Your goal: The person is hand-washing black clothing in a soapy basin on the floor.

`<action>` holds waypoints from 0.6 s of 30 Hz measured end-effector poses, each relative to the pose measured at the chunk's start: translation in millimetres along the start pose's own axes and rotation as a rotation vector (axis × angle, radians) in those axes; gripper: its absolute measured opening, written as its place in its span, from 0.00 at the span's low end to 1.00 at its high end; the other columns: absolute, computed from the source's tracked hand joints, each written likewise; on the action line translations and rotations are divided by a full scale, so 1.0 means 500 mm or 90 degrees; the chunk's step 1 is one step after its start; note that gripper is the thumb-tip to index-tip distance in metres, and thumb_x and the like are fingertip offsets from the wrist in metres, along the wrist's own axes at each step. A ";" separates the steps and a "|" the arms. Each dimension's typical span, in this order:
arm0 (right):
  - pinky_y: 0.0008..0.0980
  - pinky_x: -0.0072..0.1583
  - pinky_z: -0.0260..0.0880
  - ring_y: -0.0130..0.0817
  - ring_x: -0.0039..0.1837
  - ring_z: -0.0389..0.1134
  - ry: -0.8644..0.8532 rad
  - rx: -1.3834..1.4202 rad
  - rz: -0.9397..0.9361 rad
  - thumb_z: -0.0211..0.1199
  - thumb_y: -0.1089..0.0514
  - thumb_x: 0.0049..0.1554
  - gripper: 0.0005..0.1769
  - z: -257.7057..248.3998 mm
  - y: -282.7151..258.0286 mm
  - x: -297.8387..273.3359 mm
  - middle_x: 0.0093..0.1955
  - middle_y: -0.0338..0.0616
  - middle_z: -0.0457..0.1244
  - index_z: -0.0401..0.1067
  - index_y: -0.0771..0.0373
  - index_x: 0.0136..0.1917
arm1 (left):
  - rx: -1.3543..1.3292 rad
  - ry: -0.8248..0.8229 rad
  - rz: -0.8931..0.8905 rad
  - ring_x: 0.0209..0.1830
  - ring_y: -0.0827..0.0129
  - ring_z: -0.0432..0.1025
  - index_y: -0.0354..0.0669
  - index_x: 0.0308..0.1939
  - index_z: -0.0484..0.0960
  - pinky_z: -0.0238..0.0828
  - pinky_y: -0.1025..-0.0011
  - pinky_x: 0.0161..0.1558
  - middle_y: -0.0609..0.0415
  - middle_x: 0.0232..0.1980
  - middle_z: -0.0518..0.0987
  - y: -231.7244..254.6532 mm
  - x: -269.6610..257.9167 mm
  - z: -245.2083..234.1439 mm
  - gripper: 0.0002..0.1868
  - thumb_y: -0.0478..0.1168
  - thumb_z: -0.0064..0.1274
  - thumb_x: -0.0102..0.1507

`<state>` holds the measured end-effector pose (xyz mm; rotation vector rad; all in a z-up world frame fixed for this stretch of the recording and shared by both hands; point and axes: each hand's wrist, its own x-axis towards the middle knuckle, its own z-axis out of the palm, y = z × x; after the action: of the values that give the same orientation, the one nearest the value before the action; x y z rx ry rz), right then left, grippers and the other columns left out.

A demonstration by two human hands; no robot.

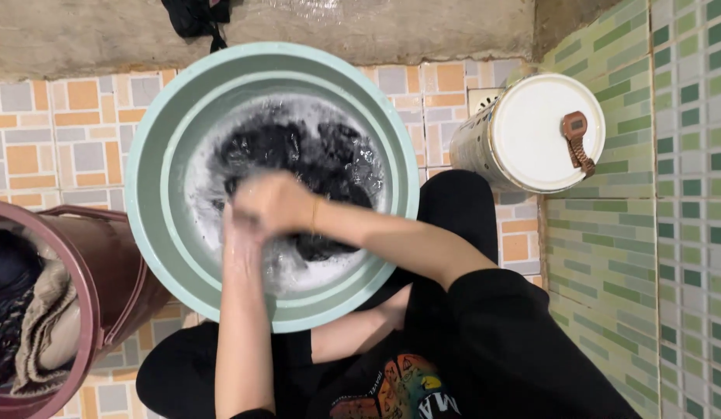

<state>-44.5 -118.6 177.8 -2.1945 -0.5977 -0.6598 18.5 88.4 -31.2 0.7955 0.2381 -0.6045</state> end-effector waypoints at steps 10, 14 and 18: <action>0.40 0.45 0.71 0.40 0.42 0.69 0.030 -0.009 0.073 0.61 0.49 0.57 0.13 -0.025 0.011 0.012 0.37 0.41 0.65 0.74 0.56 0.35 | -0.152 0.034 -0.042 0.52 0.62 0.77 0.42 0.53 0.78 0.76 0.62 0.55 0.52 0.52 0.81 0.031 -0.093 0.241 0.15 0.49 0.46 0.73; 0.42 0.49 0.73 0.46 0.51 0.70 -0.009 -0.050 0.239 0.58 0.54 0.59 0.09 -0.060 0.059 0.025 0.56 0.51 0.65 0.70 0.62 0.46 | 0.241 0.124 -0.114 0.43 0.69 0.77 0.40 0.52 0.80 0.76 0.67 0.47 0.55 0.46 0.83 0.150 -0.178 0.461 0.23 0.55 0.43 0.70; 0.45 0.62 0.71 0.50 0.60 0.71 -0.070 0.435 0.274 0.62 0.49 0.62 0.27 -0.083 0.026 -0.007 0.57 0.54 0.66 0.54 0.66 0.63 | 0.644 0.033 0.143 0.41 0.78 0.69 0.38 0.48 0.81 0.68 0.73 0.44 0.59 0.42 0.78 0.184 -0.170 0.399 0.22 0.54 0.42 0.76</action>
<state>-50.4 -159.1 193.1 -1.6331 -0.3171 -0.0772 -0.1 28.2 195.8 1.7869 -0.1386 -0.4714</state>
